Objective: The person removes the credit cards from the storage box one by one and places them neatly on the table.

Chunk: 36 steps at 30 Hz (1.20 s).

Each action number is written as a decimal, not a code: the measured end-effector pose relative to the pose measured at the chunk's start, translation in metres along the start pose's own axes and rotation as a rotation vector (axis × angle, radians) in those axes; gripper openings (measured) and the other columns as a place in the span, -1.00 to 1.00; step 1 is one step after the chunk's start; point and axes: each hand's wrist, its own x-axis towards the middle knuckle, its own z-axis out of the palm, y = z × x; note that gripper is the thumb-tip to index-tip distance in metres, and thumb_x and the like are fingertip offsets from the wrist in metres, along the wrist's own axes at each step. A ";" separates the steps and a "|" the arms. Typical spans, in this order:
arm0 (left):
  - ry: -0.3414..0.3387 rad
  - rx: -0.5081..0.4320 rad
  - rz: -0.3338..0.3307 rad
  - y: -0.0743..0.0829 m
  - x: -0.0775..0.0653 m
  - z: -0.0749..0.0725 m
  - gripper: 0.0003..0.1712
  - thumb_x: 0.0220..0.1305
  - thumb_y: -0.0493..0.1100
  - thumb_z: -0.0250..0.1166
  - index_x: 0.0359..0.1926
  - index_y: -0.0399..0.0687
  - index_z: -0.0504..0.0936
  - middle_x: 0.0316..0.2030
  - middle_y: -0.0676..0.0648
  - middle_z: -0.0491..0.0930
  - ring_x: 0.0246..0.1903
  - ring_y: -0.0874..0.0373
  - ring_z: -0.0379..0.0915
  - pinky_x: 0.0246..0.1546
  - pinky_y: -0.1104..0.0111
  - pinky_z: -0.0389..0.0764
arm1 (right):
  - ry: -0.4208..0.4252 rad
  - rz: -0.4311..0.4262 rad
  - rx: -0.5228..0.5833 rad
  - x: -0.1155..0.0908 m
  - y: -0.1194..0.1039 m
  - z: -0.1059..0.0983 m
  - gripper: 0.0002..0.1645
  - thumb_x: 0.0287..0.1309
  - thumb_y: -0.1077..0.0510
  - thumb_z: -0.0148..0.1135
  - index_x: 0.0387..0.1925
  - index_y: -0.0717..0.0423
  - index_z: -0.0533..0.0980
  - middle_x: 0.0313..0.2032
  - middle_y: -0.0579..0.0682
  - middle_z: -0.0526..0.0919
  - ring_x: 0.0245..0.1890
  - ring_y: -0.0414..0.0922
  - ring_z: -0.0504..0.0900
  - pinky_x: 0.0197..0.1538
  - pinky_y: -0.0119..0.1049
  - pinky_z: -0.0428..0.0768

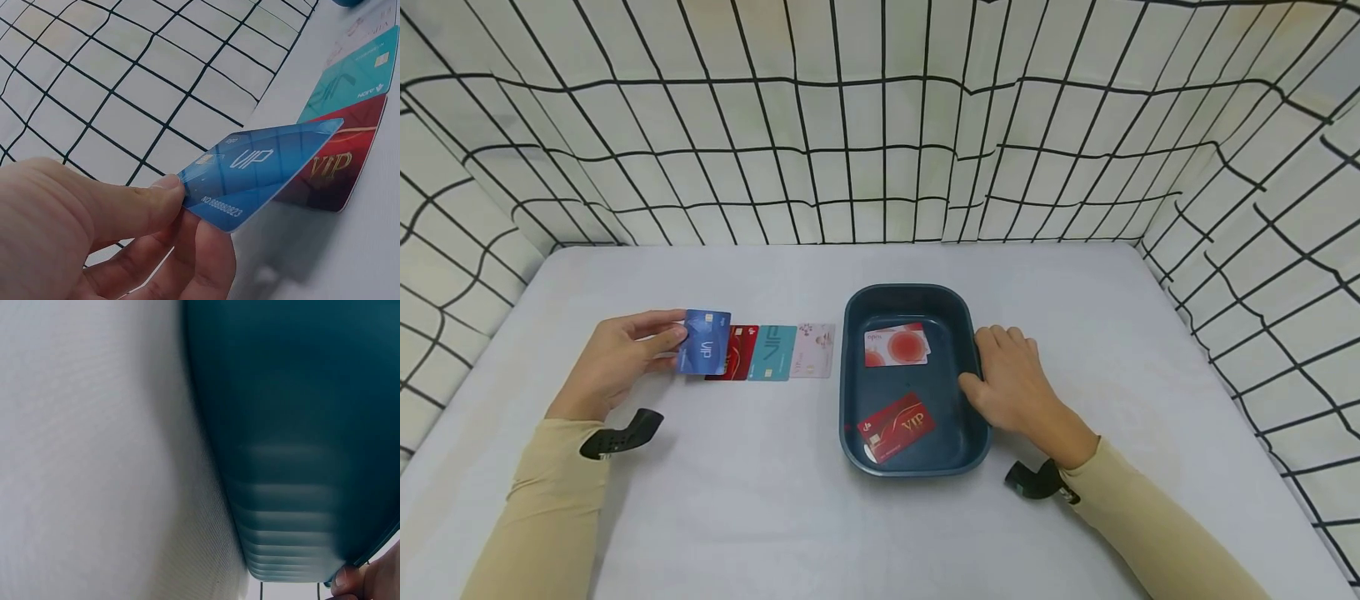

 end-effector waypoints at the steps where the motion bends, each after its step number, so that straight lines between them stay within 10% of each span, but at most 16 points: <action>1: 0.001 0.001 -0.003 -0.001 0.000 -0.001 -0.27 0.48 0.03 0.26 0.51 -0.23 0.33 -0.06 0.32 0.46 -0.15 0.51 0.50 -0.14 0.59 0.70 | 0.001 0.001 0.001 0.000 0.000 0.000 -0.68 0.13 0.02 0.11 -0.18 0.17 0.44 -0.35 0.04 0.44 -0.28 0.01 0.32 -0.21 -0.18 0.17; 36: 0.067 0.110 -0.104 -0.010 0.005 -0.008 -0.29 0.50 0.16 0.20 0.50 -0.08 0.39 0.44 -0.26 0.35 -0.18 0.53 0.48 -0.19 0.65 0.67 | -0.005 -0.004 -0.002 0.001 0.001 0.000 -0.68 0.12 -0.01 0.11 -0.21 0.15 0.43 -0.36 0.05 0.45 -0.28 0.00 0.34 -0.21 -0.17 0.20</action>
